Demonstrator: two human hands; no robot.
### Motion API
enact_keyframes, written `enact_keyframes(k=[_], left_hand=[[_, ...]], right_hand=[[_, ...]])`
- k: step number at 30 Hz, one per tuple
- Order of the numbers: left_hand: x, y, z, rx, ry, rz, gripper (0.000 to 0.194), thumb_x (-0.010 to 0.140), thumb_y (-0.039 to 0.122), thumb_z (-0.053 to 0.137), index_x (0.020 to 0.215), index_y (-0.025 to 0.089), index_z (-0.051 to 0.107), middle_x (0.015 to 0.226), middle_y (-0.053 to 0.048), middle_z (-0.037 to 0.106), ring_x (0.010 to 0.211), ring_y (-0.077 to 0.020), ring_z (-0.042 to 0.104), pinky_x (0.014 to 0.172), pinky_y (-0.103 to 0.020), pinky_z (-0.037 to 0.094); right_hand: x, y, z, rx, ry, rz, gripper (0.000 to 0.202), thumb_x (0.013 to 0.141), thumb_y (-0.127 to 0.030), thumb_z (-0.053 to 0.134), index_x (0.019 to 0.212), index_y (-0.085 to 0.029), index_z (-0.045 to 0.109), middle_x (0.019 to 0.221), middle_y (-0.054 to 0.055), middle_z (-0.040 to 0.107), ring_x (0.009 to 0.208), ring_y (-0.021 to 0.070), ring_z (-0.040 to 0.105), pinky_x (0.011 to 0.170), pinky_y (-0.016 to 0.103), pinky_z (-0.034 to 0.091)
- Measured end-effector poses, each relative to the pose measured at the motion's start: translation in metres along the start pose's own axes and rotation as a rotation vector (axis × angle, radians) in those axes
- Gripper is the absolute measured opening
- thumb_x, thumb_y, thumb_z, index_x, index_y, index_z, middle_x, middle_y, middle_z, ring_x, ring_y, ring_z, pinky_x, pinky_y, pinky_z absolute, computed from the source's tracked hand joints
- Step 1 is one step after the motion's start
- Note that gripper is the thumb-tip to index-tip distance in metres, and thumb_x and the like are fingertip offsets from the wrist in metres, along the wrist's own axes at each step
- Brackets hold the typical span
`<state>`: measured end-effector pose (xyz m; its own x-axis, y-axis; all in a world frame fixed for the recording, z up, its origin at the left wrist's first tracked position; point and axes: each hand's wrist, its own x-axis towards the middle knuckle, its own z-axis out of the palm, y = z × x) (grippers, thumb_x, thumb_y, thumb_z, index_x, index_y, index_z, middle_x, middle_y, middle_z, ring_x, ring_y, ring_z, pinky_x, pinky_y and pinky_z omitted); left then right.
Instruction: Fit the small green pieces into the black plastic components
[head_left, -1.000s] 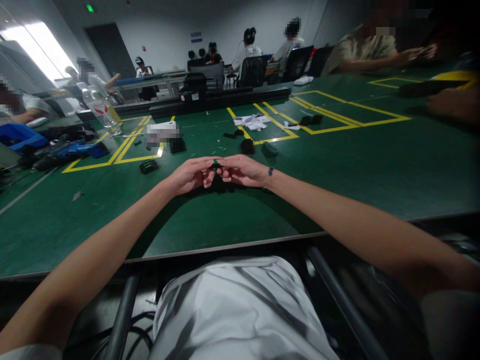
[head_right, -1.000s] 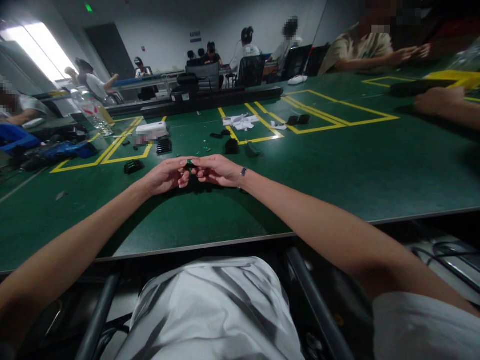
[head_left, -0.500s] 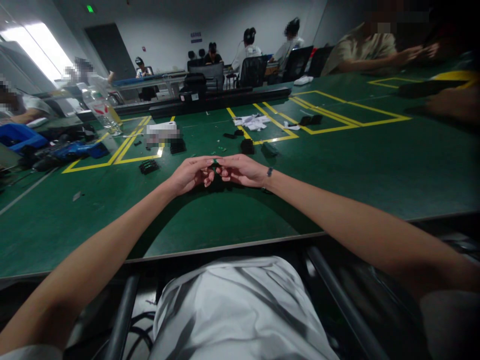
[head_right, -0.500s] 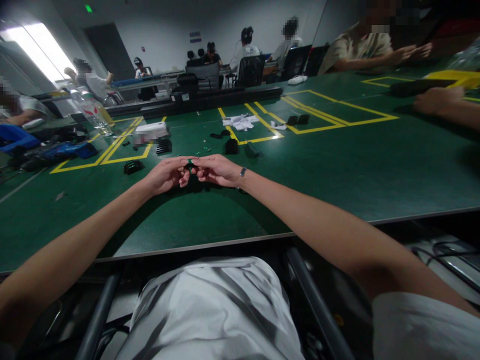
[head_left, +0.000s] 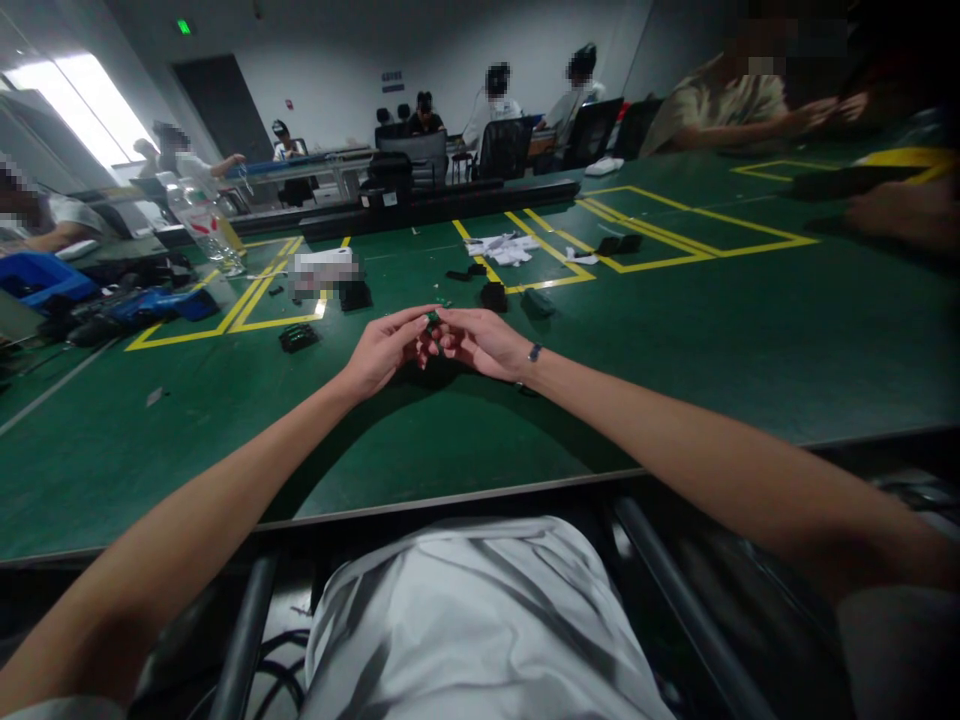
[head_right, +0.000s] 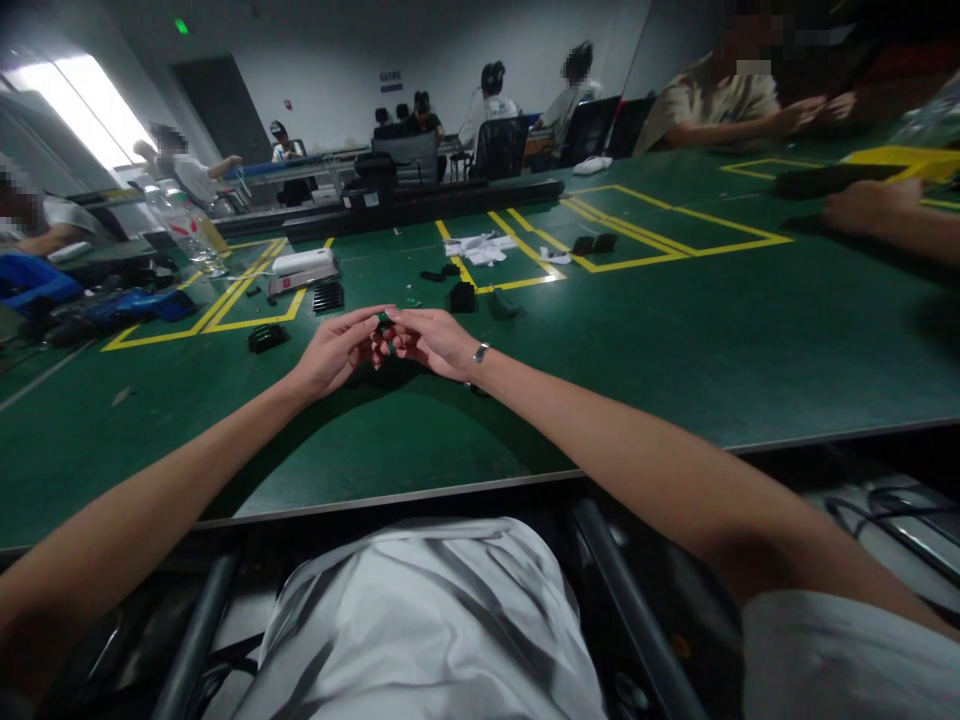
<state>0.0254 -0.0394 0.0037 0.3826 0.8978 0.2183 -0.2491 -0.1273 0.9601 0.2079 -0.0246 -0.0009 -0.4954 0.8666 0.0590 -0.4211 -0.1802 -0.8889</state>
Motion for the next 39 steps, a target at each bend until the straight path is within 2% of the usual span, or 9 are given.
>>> enact_keyframes(k=[8, 27, 39], left_hand=[[-0.002, -0.002, 0.007, 0.014, 0.028, 0.04, 0.037, 0.084, 0.032, 0.069, 0.119, 0.02, 0.069, 0.082, -0.004, 0.068, 0.07, -0.0125, 0.062, 0.061, -0.024, 0.049], [0.005, -0.012, -0.005, 0.087, -0.007, 0.083, 0.047, 0.082, 0.036, 0.071, 0.125, 0.016, 0.067, 0.083, -0.005, 0.069, 0.062, -0.0103, 0.059, 0.055, -0.024, 0.05], [0.005, -0.01, -0.012, 0.171, -0.034, 0.072, 0.044, 0.082, 0.034, 0.071, 0.122, 0.015, 0.067, 0.077, -0.004, 0.067, 0.056, -0.0099, 0.058, 0.054, -0.023, 0.047]], right_hand=[[0.0, 0.001, 0.004, 0.003, -0.004, -0.051, 0.023, 0.078, -0.031, 0.079, 0.081, -0.014, 0.065, 0.076, 0.001, 0.063, 0.066, 0.0097, 0.056, 0.064, 0.024, 0.045], [0.0, 0.001, 0.006, -0.036, 0.062, -0.067, 0.03, 0.075, -0.038, 0.08, 0.079, -0.013, 0.063, 0.067, -0.002, 0.055, 0.058, 0.0083, 0.046, 0.054, 0.024, 0.035], [0.002, 0.0, 0.003, -0.192, 0.024, -0.096, 0.031, 0.077, -0.04, 0.077, 0.077, -0.013, 0.063, 0.064, -0.002, 0.055, 0.052, 0.0078, 0.049, 0.051, 0.024, 0.037]])
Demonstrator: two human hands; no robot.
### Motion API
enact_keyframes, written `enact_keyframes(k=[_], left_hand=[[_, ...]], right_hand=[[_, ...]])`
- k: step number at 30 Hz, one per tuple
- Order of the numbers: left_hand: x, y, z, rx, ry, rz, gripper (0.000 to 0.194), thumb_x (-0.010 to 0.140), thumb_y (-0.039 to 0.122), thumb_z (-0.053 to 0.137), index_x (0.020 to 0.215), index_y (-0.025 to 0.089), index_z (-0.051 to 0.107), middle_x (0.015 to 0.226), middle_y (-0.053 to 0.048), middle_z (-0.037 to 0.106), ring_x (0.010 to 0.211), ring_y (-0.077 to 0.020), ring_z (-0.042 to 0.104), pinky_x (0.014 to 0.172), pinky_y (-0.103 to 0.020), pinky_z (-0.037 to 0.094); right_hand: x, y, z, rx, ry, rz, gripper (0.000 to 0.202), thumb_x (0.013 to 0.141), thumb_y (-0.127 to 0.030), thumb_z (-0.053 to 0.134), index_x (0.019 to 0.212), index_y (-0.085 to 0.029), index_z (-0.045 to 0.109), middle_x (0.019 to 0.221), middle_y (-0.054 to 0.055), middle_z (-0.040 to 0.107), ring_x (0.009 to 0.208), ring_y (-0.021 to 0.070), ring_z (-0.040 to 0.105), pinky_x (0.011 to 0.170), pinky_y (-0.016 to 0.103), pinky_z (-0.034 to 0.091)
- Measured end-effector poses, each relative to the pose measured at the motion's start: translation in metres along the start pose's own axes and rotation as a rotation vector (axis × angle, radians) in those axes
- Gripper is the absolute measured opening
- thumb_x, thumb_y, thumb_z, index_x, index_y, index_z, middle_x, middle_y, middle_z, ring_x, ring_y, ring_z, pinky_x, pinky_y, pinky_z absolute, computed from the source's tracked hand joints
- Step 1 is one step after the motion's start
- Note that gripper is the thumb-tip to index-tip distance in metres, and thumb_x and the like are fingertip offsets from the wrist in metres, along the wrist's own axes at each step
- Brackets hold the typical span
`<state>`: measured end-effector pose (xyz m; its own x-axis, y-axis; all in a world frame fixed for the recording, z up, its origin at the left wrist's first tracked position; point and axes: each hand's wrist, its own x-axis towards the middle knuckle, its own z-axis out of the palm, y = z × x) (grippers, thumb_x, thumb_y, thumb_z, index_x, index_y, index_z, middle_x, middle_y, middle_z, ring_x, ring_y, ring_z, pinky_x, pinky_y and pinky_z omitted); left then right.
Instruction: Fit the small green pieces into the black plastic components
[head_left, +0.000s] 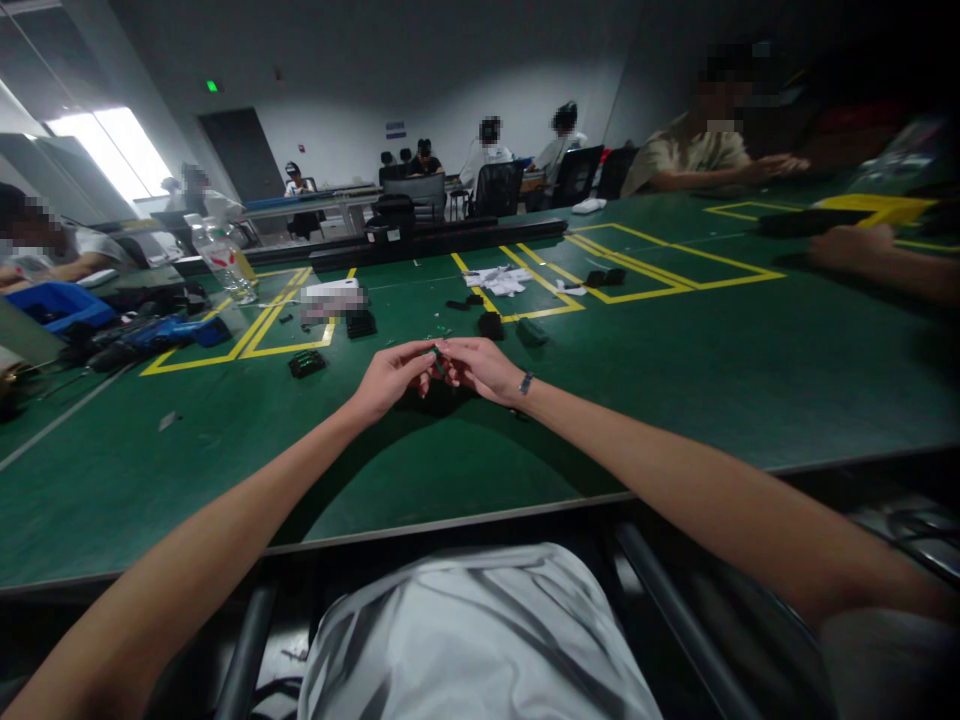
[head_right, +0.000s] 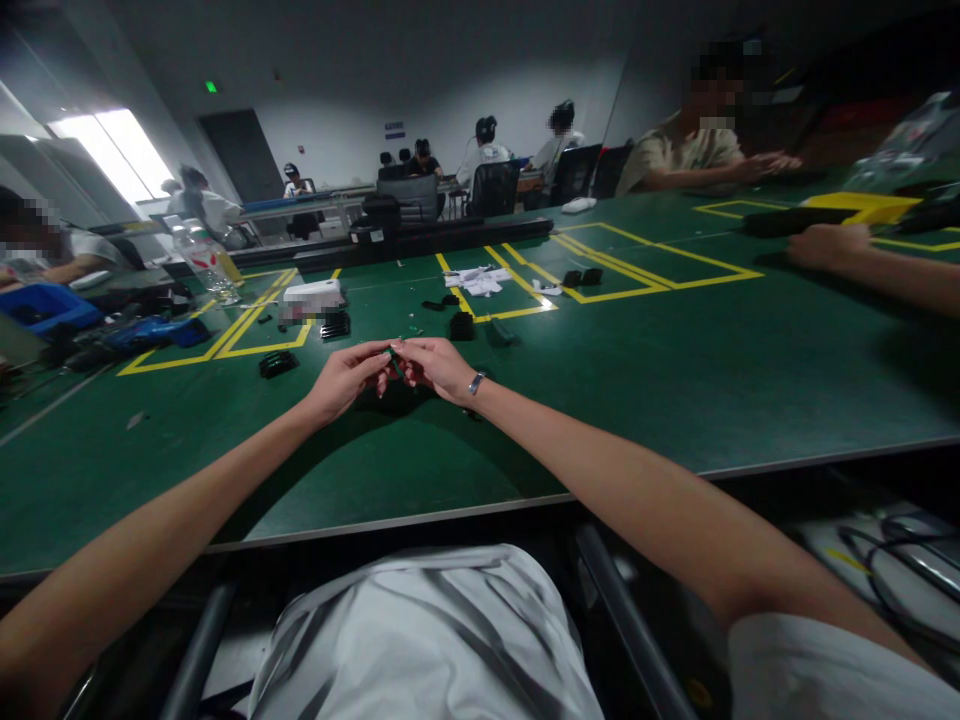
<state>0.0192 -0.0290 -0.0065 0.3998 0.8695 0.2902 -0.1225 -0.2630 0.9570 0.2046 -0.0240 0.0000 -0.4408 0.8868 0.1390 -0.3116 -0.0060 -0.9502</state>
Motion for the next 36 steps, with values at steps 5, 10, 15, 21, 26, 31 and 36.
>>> enact_keyframes(k=[5, 10, 15, 21, 26, 31, 36], left_hand=[[-0.0009, 0.0003, -0.0011, -0.031, -0.011, -0.01, 0.042, 0.083, 0.032, 0.07, 0.121, 0.016, 0.068, 0.078, -0.004, 0.066, 0.057, -0.0105, 0.059, 0.055, -0.024, 0.049], [-0.002, 0.0011, 0.0003, -0.057, -0.006, -0.024, 0.043, 0.082, 0.031, 0.071, 0.122, 0.015, 0.067, 0.077, -0.004, 0.066, 0.057, -0.0107, 0.059, 0.054, -0.025, 0.049], [-0.0027, 0.0028, 0.0024, -0.086, 0.018, -0.059, 0.041, 0.083, 0.033, 0.07, 0.119, 0.015, 0.068, 0.075, -0.004, 0.066, 0.056, -0.011, 0.058, 0.053, -0.025, 0.049], [-0.0026, 0.0057, 0.0045, -0.128, 0.036, -0.078, 0.039, 0.083, 0.031, 0.07, 0.118, 0.015, 0.069, 0.077, -0.005, 0.067, 0.057, -0.0121, 0.059, 0.053, -0.026, 0.048], [-0.0023, 0.0072, 0.0032, -0.171, 0.035, -0.087, 0.039, 0.083, 0.029, 0.069, 0.119, 0.014, 0.068, 0.075, -0.005, 0.067, 0.056, -0.0125, 0.059, 0.052, -0.027, 0.048], [-0.0027, 0.0071, 0.002, -0.17, 0.027, -0.076, 0.043, 0.082, 0.03, 0.071, 0.121, 0.013, 0.067, 0.076, -0.006, 0.068, 0.056, -0.0123, 0.059, 0.052, -0.027, 0.048], [-0.0043, 0.0056, 0.0019, -0.143, 0.008, -0.061, 0.044, 0.082, 0.033, 0.072, 0.122, 0.016, 0.067, 0.077, -0.005, 0.068, 0.056, -0.011, 0.058, 0.053, -0.026, 0.048]], right_hand=[[0.0007, 0.0, -0.0006, -0.023, 0.01, 0.01, 0.033, 0.074, -0.041, 0.079, 0.082, -0.012, 0.065, 0.065, -0.002, 0.056, 0.052, 0.0077, 0.049, 0.051, 0.024, 0.037], [0.0008, 0.0001, -0.0011, -0.036, 0.001, 0.003, 0.033, 0.075, -0.042, 0.078, 0.082, -0.012, 0.066, 0.066, -0.001, 0.057, 0.052, 0.008, 0.049, 0.05, 0.024, 0.037], [0.0015, 0.0001, -0.0018, -0.033, 0.019, 0.017, 0.034, 0.072, -0.042, 0.08, 0.081, -0.012, 0.067, 0.065, -0.001, 0.057, 0.053, 0.0082, 0.048, 0.05, 0.025, 0.037], [0.0031, 0.0002, -0.0021, -0.007, 0.018, 0.011, 0.032, 0.074, -0.041, 0.079, 0.082, -0.012, 0.068, 0.065, -0.001, 0.057, 0.053, 0.0083, 0.048, 0.051, 0.025, 0.037], [0.0049, 0.0007, 0.0, 0.025, 0.028, 0.02, 0.032, 0.074, -0.04, 0.08, 0.084, -0.012, 0.068, 0.065, -0.001, 0.057, 0.053, 0.0081, 0.049, 0.051, 0.024, 0.038], [0.0044, -0.0024, 0.0024, 0.056, 0.032, 0.055, 0.034, 0.072, -0.039, 0.081, 0.087, -0.012, 0.068, 0.065, 0.0, 0.059, 0.053, 0.0086, 0.049, 0.05, 0.024, 0.037], [0.0008, -0.0066, 0.0023, 0.083, -0.006, 0.076, 0.03, 0.075, -0.037, 0.079, 0.084, -0.012, 0.065, 0.065, 0.0, 0.058, 0.054, 0.0084, 0.049, 0.05, 0.023, 0.037]])
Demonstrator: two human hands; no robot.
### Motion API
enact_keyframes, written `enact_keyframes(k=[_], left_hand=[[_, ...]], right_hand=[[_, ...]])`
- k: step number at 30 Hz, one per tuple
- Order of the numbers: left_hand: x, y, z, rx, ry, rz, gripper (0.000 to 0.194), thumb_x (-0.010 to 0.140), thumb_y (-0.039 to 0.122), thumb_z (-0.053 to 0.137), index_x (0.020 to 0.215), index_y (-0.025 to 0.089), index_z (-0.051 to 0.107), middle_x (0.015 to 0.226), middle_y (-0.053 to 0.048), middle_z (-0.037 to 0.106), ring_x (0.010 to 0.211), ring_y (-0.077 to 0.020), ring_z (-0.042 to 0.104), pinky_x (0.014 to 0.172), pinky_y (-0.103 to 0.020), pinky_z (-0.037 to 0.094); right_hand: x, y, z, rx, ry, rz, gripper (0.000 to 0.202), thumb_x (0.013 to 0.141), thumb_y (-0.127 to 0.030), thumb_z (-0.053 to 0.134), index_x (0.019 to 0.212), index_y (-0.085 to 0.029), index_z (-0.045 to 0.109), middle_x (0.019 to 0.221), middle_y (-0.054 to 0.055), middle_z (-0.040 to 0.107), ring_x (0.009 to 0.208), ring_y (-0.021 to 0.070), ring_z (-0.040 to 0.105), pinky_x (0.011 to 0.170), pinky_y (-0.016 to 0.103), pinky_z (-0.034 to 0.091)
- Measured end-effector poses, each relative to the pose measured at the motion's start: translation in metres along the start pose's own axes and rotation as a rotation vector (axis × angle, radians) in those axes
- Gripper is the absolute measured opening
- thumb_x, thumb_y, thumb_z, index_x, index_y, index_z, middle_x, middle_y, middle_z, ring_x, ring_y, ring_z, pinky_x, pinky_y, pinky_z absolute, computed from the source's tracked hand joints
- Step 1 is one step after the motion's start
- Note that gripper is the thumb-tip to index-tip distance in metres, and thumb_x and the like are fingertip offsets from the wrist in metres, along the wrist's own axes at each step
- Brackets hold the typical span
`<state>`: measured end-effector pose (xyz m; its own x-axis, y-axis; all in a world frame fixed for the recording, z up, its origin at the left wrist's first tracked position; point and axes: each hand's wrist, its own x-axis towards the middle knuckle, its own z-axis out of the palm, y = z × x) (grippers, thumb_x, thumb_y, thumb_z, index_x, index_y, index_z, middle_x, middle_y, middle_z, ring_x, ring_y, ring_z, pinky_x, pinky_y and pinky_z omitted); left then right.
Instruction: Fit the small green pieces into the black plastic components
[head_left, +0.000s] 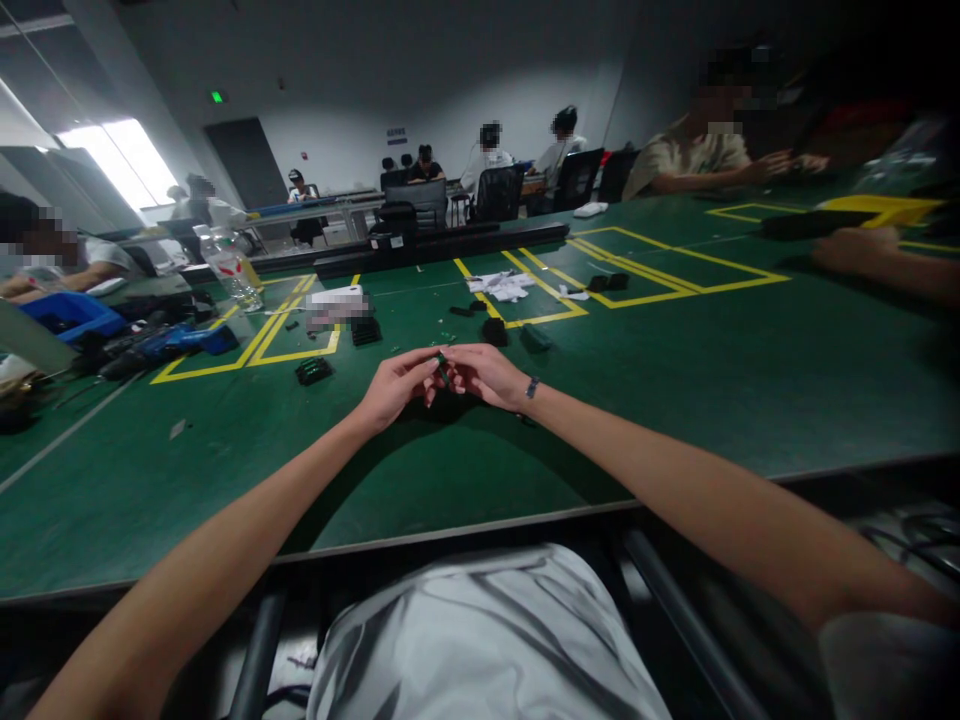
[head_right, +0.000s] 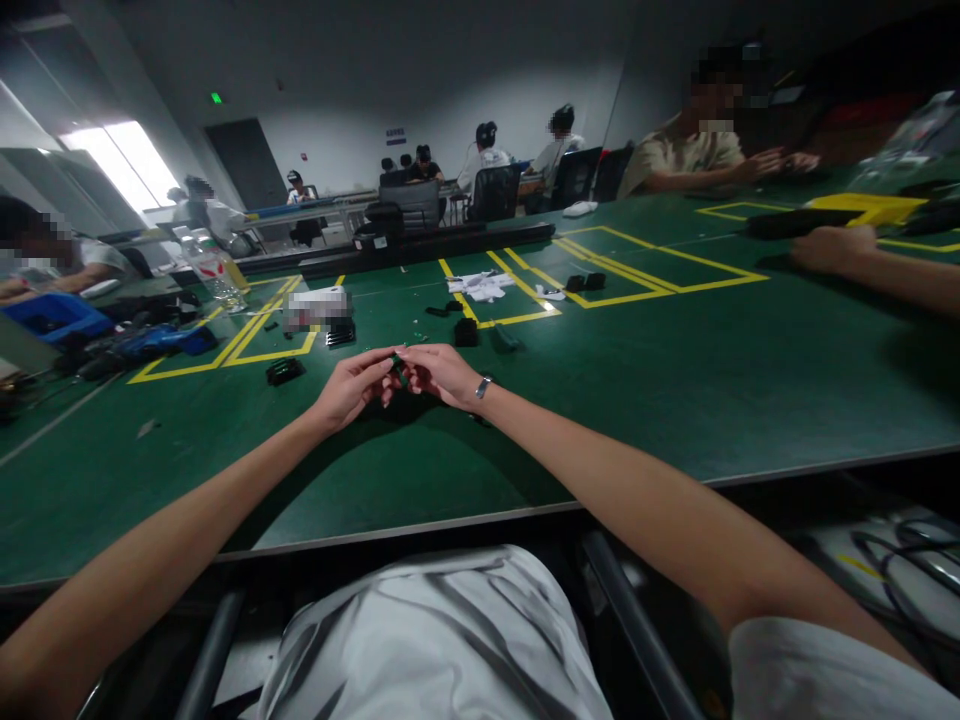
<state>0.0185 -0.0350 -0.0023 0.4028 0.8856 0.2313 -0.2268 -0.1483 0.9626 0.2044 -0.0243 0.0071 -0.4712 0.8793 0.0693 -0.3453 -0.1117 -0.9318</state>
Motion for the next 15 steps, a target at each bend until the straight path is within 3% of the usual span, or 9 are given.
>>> enact_keyframes(k=[15], left_hand=[[0.0011, -0.0003, 0.0026, -0.035, -0.018, -0.032, 0.046, 0.08, 0.027, 0.069, 0.124, 0.015, 0.064, 0.074, -0.004, 0.068, 0.054, -0.0139, 0.061, 0.051, -0.028, 0.049]], right_hand=[[-0.0027, -0.0011, -0.0022, -0.025, 0.01, -0.016, 0.029, 0.075, -0.036, 0.078, 0.085, -0.012, 0.065, 0.065, -0.001, 0.057, 0.054, 0.0085, 0.048, 0.05, 0.024, 0.036]])
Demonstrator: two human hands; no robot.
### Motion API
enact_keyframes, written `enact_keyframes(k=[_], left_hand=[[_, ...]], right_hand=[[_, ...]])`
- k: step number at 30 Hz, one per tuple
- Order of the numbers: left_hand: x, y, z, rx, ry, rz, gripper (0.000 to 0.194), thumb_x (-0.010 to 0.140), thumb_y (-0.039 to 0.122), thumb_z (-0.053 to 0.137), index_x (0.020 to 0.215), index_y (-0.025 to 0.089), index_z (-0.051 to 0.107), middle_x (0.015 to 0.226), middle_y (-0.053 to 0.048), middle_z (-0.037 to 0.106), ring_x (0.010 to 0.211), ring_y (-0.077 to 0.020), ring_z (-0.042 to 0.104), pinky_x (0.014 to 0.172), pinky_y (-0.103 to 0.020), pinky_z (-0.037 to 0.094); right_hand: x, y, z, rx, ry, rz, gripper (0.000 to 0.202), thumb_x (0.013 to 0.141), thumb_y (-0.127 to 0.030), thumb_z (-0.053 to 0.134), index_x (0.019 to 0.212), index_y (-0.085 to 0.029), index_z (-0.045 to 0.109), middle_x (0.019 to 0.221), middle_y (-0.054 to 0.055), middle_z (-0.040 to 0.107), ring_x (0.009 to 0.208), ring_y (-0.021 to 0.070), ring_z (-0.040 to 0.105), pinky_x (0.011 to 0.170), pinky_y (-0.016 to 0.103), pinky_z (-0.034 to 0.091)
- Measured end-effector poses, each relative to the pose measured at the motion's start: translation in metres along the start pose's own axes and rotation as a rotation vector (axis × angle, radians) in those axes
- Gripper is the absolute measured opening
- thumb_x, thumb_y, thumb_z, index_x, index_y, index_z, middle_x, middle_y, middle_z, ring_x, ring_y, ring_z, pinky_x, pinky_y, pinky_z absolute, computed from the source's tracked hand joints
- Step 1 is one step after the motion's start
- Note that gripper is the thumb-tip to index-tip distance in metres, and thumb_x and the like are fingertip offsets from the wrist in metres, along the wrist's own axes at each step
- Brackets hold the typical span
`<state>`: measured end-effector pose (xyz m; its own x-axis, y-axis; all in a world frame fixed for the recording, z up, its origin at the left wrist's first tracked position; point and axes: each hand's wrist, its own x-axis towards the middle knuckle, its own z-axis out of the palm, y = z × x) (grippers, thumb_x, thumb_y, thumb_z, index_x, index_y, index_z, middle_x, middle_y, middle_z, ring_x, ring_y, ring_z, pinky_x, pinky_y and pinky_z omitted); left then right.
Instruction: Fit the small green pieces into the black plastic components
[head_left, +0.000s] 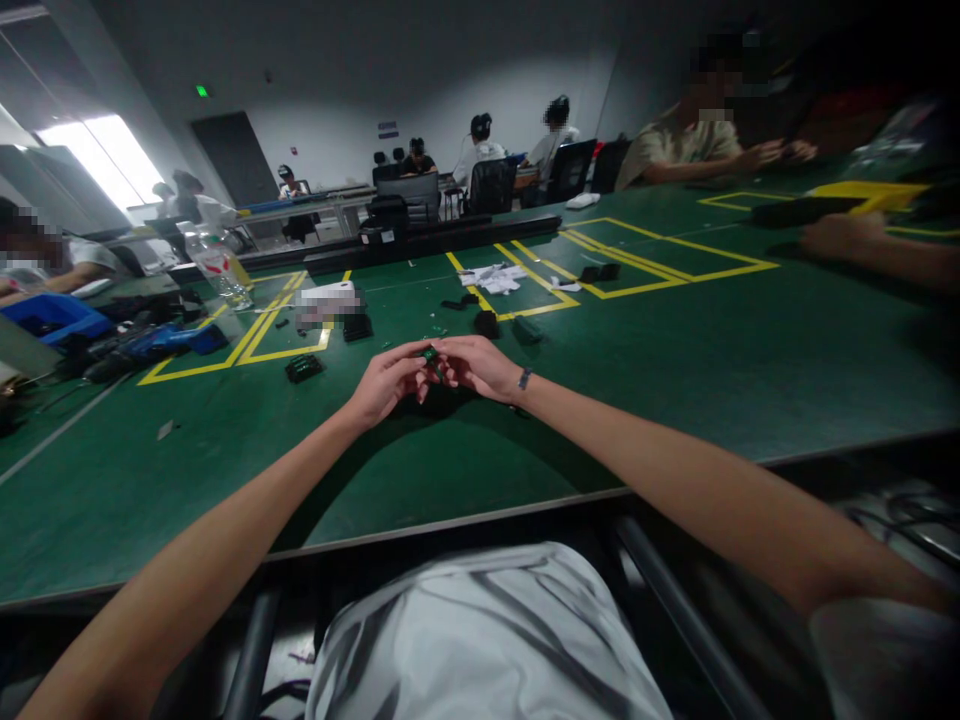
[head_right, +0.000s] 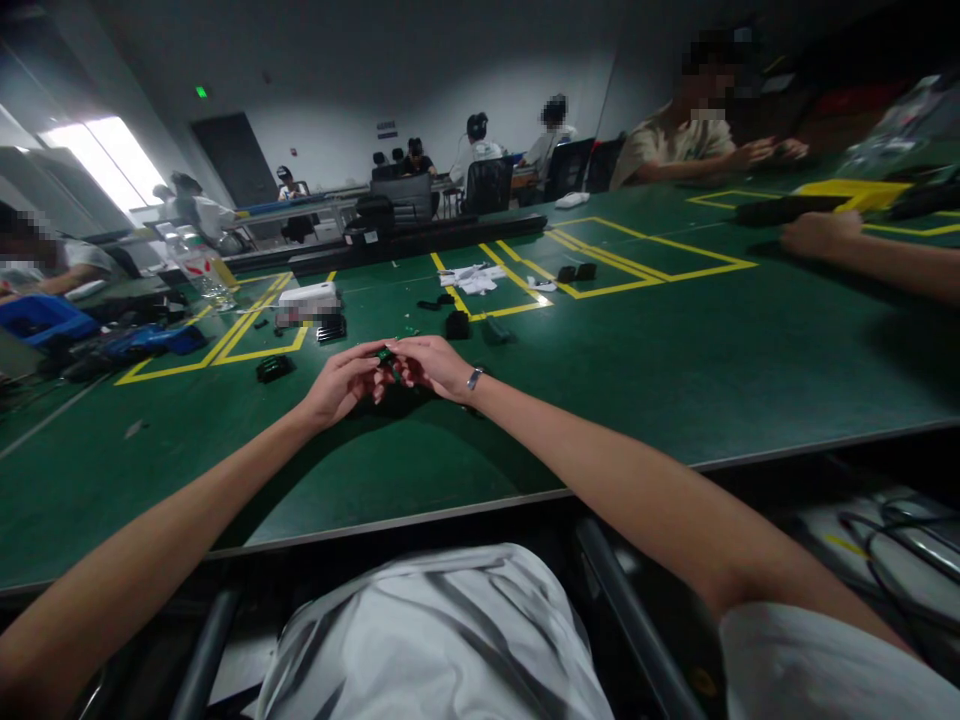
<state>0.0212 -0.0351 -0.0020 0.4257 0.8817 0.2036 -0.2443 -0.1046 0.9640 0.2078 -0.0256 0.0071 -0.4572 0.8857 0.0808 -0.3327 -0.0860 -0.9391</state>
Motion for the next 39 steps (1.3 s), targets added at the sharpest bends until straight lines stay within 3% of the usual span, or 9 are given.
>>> enact_keyframes(k=[39], left_hand=[[-0.0033, -0.0015, -0.0016, 0.031, -0.038, -0.038, 0.045, 0.082, 0.034, 0.073, 0.124, 0.019, 0.065, 0.078, -0.006, 0.069, 0.055, -0.0123, 0.059, 0.051, -0.026, 0.047]], right_hand=[[0.0, 0.0008, -0.007, -0.076, -0.029, -0.029, 0.032, 0.074, -0.041, 0.079, 0.08, -0.012, 0.066, 0.064, 0.0, 0.056, 0.054, 0.0095, 0.048, 0.048, 0.024, 0.037]])
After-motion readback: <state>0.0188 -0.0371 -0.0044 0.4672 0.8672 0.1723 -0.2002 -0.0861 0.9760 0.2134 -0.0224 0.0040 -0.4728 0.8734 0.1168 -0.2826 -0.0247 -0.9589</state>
